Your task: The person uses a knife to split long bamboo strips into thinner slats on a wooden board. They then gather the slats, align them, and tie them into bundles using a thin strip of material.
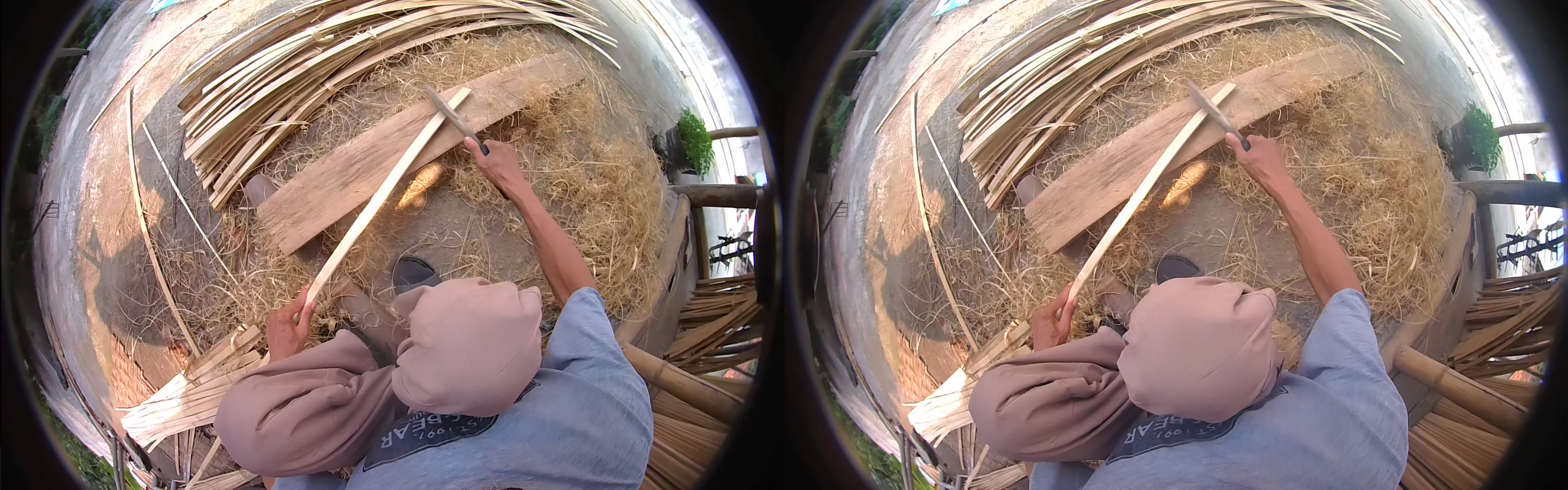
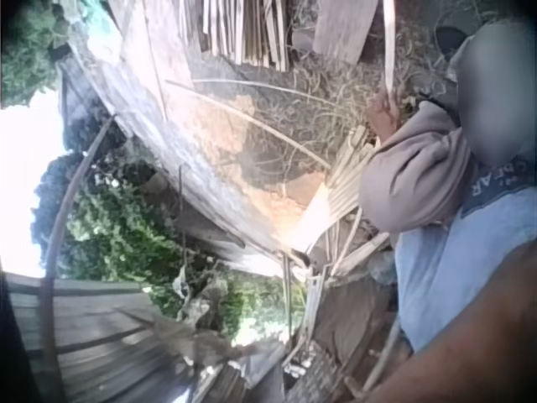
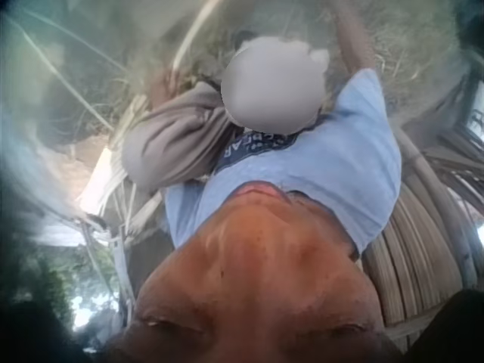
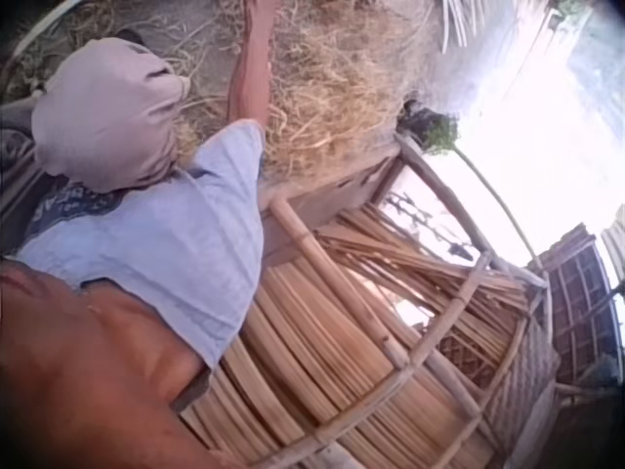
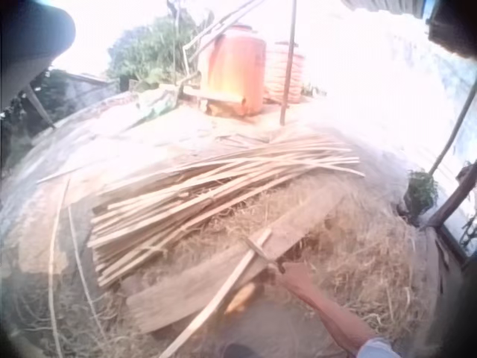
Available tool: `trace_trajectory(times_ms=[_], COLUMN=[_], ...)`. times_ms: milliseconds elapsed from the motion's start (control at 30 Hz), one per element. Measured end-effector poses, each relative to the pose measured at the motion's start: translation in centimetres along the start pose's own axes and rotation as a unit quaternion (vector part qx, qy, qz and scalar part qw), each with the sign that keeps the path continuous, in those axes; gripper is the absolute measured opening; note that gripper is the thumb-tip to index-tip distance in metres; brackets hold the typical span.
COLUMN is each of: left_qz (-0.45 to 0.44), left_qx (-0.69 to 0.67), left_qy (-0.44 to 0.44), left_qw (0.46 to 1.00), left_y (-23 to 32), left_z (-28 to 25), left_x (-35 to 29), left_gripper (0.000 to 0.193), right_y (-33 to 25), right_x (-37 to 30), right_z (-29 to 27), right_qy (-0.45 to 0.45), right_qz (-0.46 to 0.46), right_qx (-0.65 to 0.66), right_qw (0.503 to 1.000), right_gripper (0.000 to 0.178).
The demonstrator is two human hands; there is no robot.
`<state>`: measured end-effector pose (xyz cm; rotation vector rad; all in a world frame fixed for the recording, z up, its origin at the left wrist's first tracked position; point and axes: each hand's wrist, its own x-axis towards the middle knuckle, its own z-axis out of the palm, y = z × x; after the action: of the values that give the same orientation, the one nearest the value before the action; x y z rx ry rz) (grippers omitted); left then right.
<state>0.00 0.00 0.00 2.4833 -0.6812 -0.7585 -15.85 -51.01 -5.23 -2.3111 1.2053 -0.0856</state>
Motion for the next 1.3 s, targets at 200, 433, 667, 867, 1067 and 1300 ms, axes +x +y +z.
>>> trace_trajectory(times_ms=[200, 433, 667, 867, 1067, 1300], left_qz=[0.040, 0.058, -0.001, 0.030, 0.098, -0.010], left_qx=[0.006, 0.070, 0.104, 0.030, -0.050, -0.043], left_qy=[0.030, 0.107, 0.095, 0.098, 0.104, -0.032], left_qw=[0.999, 0.990, 0.990, 0.994, 0.988, 0.999], left_y=[-1.1, 0.4, 0.9, -0.1, -3.9, 2.9], left_z=[-1.1, 2.9, 2.4, 2.6, 1.4, 1.1], left_x=[0.5, 1.3, 0.6, 0.7, -0.1, 3.3], left_gripper=[0.039, 0.041, 0.043, 0.041, 0.035, 0.032], right_y=[3.2, -8.7, -1.6, -3.5, 3.8, -4.5], right_x=[1.1, -13.4, -3.5, -3.8, 0.8, -7.1], right_z=[-0.8, 6.8, 2.5, 2.1, -0.8, 3.1], right_qy=[0.047, -0.189, -0.012, -0.054, 0.039, -0.015], right_qz=[0.126, -0.118, 0.012, -0.033, 0.135, -0.006], right_qx=[0.087, 0.016, 0.045, -0.007, 0.075, 0.095], right_qw=[0.987, 0.975, 0.999, 0.998, 0.987, 0.995], right_gripper=[0.078, 0.064, 0.069, 0.073, 0.077, 0.067])
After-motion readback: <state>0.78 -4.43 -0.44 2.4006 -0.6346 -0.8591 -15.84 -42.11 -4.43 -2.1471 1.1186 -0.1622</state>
